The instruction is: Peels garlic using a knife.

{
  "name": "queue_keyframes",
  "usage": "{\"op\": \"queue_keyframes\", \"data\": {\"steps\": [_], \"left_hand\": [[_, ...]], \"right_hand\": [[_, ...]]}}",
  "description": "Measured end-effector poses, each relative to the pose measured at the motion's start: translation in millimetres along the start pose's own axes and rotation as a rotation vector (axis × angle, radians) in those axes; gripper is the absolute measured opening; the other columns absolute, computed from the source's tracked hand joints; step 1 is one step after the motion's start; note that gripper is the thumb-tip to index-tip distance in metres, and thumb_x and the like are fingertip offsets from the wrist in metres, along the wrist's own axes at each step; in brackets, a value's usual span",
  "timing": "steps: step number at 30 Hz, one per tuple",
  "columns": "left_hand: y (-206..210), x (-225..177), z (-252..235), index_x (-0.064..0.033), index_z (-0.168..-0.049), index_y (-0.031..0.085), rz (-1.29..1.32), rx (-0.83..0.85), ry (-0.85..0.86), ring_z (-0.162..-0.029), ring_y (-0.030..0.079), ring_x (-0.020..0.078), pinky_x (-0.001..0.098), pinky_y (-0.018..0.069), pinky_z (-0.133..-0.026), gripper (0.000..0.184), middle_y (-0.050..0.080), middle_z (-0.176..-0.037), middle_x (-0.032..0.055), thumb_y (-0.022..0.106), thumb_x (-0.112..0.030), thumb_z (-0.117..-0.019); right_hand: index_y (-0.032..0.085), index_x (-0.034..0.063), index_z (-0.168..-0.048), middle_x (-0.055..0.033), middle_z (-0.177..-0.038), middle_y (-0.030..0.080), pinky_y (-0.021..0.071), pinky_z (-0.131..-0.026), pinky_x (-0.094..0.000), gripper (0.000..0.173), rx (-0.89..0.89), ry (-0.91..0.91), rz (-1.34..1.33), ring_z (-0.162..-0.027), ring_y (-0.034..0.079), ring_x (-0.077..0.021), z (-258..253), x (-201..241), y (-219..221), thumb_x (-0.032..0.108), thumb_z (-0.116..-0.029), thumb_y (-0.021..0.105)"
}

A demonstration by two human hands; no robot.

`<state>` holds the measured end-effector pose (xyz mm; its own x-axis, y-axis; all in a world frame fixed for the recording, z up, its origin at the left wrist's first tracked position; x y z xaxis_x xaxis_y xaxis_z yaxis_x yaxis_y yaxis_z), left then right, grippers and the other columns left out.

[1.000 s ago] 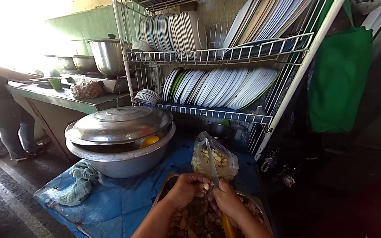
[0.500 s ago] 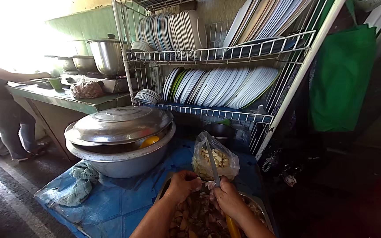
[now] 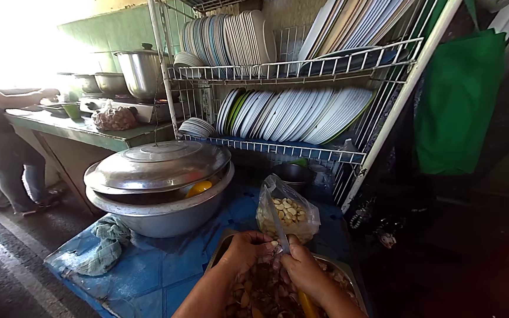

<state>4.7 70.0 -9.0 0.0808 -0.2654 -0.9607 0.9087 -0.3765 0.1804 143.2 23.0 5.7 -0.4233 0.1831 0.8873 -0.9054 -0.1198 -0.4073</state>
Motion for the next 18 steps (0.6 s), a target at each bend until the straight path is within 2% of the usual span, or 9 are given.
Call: {"op": "queue_keyframes", "data": {"steps": [6,18], "left_hand": [[1.9,-3.7,1.7,0.0044,-0.105,0.066,-0.003,0.025,0.029,-0.082,0.071,0.0150,0.0290,0.0617,-0.078,0.012,0.070,-0.095,0.0092,0.068,0.004,-0.0939],[1.5,-5.5,1.7,0.0045,-0.103,0.068,-0.101,0.002,0.084,-0.080,0.070,0.0124,0.0268,0.0609,-0.078,0.010,0.070,-0.093,0.0083,0.070,0.003,-0.0928]], "right_hand": [[0.040,0.0068,-0.134,-0.0054,-0.087,0.060,0.0534,-0.056,-0.0313,0.031,0.023,-0.007,0.047,-0.059,0.060,-0.0140,-1.7,-1.6,1.3,0.009,-0.1033,0.044],[0.041,0.0058,-0.131,-0.0057,-0.089,0.061,0.0534,-0.056,-0.0314,0.028,0.010,-0.031,0.069,-0.059,0.059,-0.0137,-1.2,-0.3,2.3,0.007,-0.1027,0.043]]}}
Point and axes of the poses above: each hand's wrist, its own z-axis away from the middle knuckle, its own y-axis out of the palm, x = y × z, the point moved 5 cm from there along -z, towards the middle knuckle
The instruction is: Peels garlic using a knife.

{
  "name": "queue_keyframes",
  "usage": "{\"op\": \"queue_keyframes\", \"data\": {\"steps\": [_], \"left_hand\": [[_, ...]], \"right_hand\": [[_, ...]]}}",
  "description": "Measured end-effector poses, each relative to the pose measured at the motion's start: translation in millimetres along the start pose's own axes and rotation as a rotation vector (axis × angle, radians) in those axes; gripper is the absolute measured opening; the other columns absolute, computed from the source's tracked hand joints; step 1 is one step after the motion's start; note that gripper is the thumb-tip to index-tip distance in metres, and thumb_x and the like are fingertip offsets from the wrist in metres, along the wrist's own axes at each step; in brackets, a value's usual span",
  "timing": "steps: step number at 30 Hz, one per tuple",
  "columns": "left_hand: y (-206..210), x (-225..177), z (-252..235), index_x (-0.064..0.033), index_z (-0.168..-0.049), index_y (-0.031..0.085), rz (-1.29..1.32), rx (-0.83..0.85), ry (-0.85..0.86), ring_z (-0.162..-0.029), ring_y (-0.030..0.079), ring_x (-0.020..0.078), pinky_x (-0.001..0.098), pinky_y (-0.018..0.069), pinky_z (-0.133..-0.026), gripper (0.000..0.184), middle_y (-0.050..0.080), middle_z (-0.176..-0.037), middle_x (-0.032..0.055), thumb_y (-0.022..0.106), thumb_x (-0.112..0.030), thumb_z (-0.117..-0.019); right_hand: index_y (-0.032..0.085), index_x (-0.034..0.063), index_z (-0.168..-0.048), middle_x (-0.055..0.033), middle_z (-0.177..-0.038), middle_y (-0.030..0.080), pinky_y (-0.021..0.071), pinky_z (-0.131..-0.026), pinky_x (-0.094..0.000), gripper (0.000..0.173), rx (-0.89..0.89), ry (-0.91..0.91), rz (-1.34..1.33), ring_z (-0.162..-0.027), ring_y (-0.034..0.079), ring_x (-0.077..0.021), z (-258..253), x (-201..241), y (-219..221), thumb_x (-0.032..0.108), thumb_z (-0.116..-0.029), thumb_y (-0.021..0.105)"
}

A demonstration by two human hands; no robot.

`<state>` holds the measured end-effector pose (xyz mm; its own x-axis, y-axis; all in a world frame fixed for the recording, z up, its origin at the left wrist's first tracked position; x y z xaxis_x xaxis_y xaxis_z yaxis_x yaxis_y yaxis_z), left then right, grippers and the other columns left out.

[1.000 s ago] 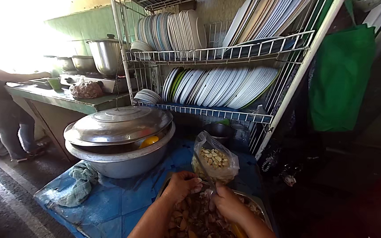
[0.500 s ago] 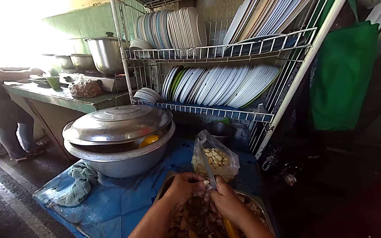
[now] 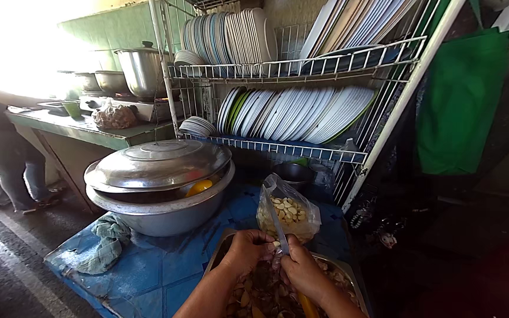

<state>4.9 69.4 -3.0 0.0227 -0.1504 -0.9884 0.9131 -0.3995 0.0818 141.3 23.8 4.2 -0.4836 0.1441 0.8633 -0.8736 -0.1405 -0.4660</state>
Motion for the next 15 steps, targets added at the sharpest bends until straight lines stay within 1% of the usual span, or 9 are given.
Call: {"op": "queue_keyframes", "data": {"steps": [3,7,9,11,15], "left_hand": [[-0.4,-1.2,0.0,0.0035,-0.102,0.069,-0.073,-0.006,0.041,-0.079,0.070,0.0102,0.0251,0.0600,-0.077,0.010,0.071,-0.091,0.0069,0.071,0.002,-0.0920],[0.2,-2.0,0.1,0.0022,-0.100,0.072,-0.151,0.001,0.085,-0.079,0.069,0.0085,0.0239,0.0590,-0.078,0.008,0.071,-0.089,0.0059,0.071,0.001,-0.0918],[2.2,-2.4,0.5,0.0021,-0.100,0.073,-0.175,0.010,0.102,-0.079,0.069,0.0082,0.0238,0.0590,-0.078,0.008,0.072,-0.090,0.0061,0.071,0.001,-0.0921],[3.8,-2.6,1.0,0.0021,-0.101,0.073,-0.205,0.018,0.127,-0.080,0.069,0.0081,0.0245,0.0593,-0.080,0.009,0.072,-0.092,0.0068,0.070,0.000,-0.0926],[5.7,-2.1,1.7,0.0023,-0.101,0.073,-0.194,0.019,0.127,-0.080,0.069,0.0080,0.0243,0.0592,-0.079,0.009,0.072,-0.091,0.0065,0.069,-0.001,-0.0936]], "right_hand": [[0.041,0.0053,-0.130,-0.0063,-0.088,0.061,0.0536,-0.056,-0.0319,0.028,0.005,-0.001,0.021,-0.059,0.060,-0.0144,-0.7,-1.0,0.2,0.008,-0.1031,0.043],[0.041,0.0045,-0.132,-0.0071,-0.090,0.061,0.0546,-0.059,-0.0331,0.029,0.012,0.010,0.055,-0.062,0.061,-0.0155,-1.1,-0.8,1.4,0.008,-0.1034,0.041],[0.040,0.0039,-0.132,-0.0078,-0.092,0.060,0.0552,-0.061,-0.0345,0.028,0.006,0.029,0.070,-0.064,0.062,-0.0163,-1.1,-0.8,2.3,0.009,-0.1045,0.041],[0.041,0.0034,-0.131,-0.0080,-0.092,0.059,0.0552,-0.062,-0.0349,0.027,-0.007,0.039,0.084,-0.065,0.062,-0.0165,-0.3,-0.2,2.4,0.008,-0.1039,0.041],[0.040,0.0032,-0.129,-0.0071,-0.091,0.059,0.0545,-0.060,-0.0330,0.025,-0.008,0.055,0.072,-0.064,0.061,-0.0151,1.2,1.4,1.2,0.007,-0.1045,0.040]]}}
Point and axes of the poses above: each hand's wrist, its own z-axis away from the middle knuckle, its own y-axis out of the palm, x = y × z, the point moved 5 cm from there along -z, towards the middle knuckle
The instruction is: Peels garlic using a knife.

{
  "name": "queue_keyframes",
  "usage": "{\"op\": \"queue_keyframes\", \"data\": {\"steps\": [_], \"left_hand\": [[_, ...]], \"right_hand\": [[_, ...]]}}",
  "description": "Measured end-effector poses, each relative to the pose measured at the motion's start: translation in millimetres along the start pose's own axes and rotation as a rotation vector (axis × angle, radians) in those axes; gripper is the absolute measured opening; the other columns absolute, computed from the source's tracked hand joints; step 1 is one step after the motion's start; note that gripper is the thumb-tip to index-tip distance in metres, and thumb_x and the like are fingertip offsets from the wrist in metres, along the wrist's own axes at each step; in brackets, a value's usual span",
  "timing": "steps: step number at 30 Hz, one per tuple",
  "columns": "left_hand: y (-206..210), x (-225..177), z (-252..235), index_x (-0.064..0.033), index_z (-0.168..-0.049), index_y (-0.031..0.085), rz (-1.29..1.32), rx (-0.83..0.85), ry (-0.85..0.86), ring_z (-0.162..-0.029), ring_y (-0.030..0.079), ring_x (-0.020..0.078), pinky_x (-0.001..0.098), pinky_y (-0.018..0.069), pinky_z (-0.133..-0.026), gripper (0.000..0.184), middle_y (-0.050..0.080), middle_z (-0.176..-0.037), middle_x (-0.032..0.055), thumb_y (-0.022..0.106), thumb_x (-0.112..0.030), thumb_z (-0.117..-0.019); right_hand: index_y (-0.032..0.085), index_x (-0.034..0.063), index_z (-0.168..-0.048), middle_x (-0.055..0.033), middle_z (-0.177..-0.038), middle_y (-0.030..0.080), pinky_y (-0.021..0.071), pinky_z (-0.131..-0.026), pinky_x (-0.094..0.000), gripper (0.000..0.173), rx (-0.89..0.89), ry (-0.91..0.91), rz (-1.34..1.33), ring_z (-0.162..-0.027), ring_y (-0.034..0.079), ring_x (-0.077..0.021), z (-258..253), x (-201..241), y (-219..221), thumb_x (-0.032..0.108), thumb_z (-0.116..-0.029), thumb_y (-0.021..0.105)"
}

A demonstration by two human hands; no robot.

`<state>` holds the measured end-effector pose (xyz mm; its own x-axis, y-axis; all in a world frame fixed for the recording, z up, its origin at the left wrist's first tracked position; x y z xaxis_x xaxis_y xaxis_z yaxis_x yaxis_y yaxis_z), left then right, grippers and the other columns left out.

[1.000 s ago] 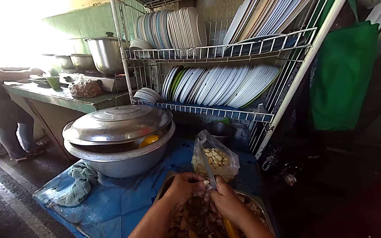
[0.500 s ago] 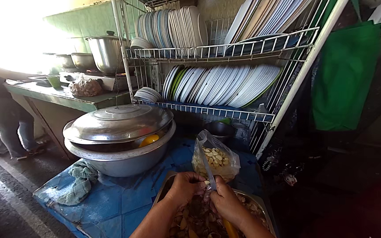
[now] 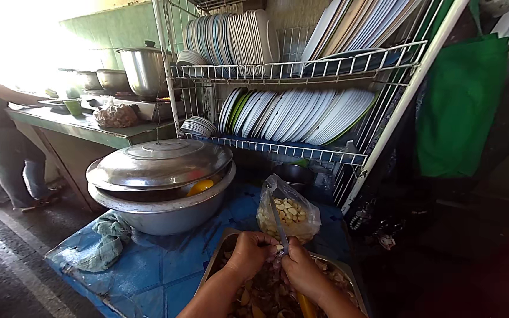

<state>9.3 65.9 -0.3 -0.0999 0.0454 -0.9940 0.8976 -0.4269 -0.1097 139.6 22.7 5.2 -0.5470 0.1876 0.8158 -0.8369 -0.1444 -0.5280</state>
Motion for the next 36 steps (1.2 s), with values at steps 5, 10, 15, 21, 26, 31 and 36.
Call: {"op": "queue_keyframes", "data": {"steps": [5,10,15,21,26,31,36], "left_hand": [[-1.8,2.3,-1.1,0.0023,-0.102,0.072,0.006,-0.031,-0.016,-0.079,0.069,0.0085,0.0246,0.0595,-0.078,0.010,0.071,-0.091,0.0068,0.071,-0.002,-0.0935],[-2.4,1.5,-0.8,0.0014,-0.103,0.073,-0.021,-0.038,-0.028,-0.080,0.069,0.0080,0.0240,0.0590,-0.079,0.011,0.072,-0.092,0.0063,0.072,-0.004,-0.0934],[-3.1,1.4,-1.9,0.0014,-0.103,0.073,-0.042,-0.041,-0.026,-0.081,0.069,0.0081,0.0240,0.0588,-0.080,0.011,0.072,-0.093,0.0068,0.072,-0.004,-0.0933],[-2.3,1.6,-1.9,0.0014,-0.103,0.072,-0.010,-0.028,-0.030,-0.081,0.069,0.0084,0.0243,0.0590,-0.079,0.010,0.071,-0.093,0.0065,0.071,-0.003,-0.0935],[2.6,0.0,0.4,0.0017,-0.103,0.072,-0.008,-0.015,-0.007,-0.080,0.069,0.0086,0.0251,0.0589,-0.079,0.011,0.072,-0.092,0.0063,0.072,-0.004,-0.0925],[3.7,-1.2,1.2,0.0021,-0.103,0.071,0.017,-0.002,0.007,-0.081,0.069,0.0089,0.0256,0.0588,-0.079,0.011,0.071,-0.092,0.0064,0.070,-0.002,-0.0934],[2.5,4.6,0.5,0.0041,-0.112,0.066,0.220,0.024,-0.117,-0.079,0.069,0.0120,0.0270,0.0609,-0.075,0.013,0.068,-0.096,0.0080,0.058,0.000,-0.1010]], "right_hand": [[0.039,0.0068,-0.131,-0.0045,-0.087,0.060,0.0527,-0.053,-0.0303,0.023,0.035,0.014,-0.063,-0.056,0.058,-0.0131,1.9,-1.4,-2.3,0.010,-0.1072,0.039],[0.039,0.0074,-0.131,-0.0046,-0.086,0.060,0.0526,-0.052,-0.0307,0.025,0.049,0.007,-0.084,-0.056,0.058,-0.0138,1.5,-1.8,-1.8,0.009,-0.1066,0.039],[0.039,0.0075,-0.131,-0.0040,-0.085,0.061,0.0516,-0.051,-0.0292,0.026,0.059,0.009,-0.094,-0.054,0.057,-0.0128,1.8,-1.0,-2.1,0.009,-0.1055,0.040],[0.039,0.0058,-0.131,-0.0056,-0.087,0.060,0.0534,-0.054,-0.0316,0.026,0.040,-0.009,-0.033,-0.058,0.059,-0.0144,1.6,0.6,-1.9,0.009,-0.1057,0.040],[0.040,0.0006,-0.134,-0.0118,-0.097,0.061,0.0564,-0.071,-0.0392,0.032,-0.053,0.004,0.095,-0.076,0.065,-0.0210,-1.1,0.5,-0.6,0.007,-0.1029,0.044],[0.041,0.0012,-0.130,-0.0089,-0.092,0.060,0.0552,-0.064,-0.0353,0.027,-0.072,0.020,0.030,-0.068,0.063,-0.0171,-1.2,-0.5,-0.3,0.007,-0.1036,0.043],[0.040,0.0038,-0.130,-0.0054,-0.083,0.058,0.0511,-0.050,-0.0287,0.024,-0.015,0.051,-0.163,-0.055,0.057,-0.0125,0.3,-3.0,0.2,0.006,-0.1053,0.042]]}}
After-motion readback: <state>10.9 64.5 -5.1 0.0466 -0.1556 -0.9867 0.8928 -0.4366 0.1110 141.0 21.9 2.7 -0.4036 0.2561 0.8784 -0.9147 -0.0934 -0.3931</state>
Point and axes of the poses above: each hand's wrist, its own z-axis away from the middle knuckle, its own y-axis out of the palm, x = y × z, the point moved 5 cm from there along -z, towards the middle knuckle
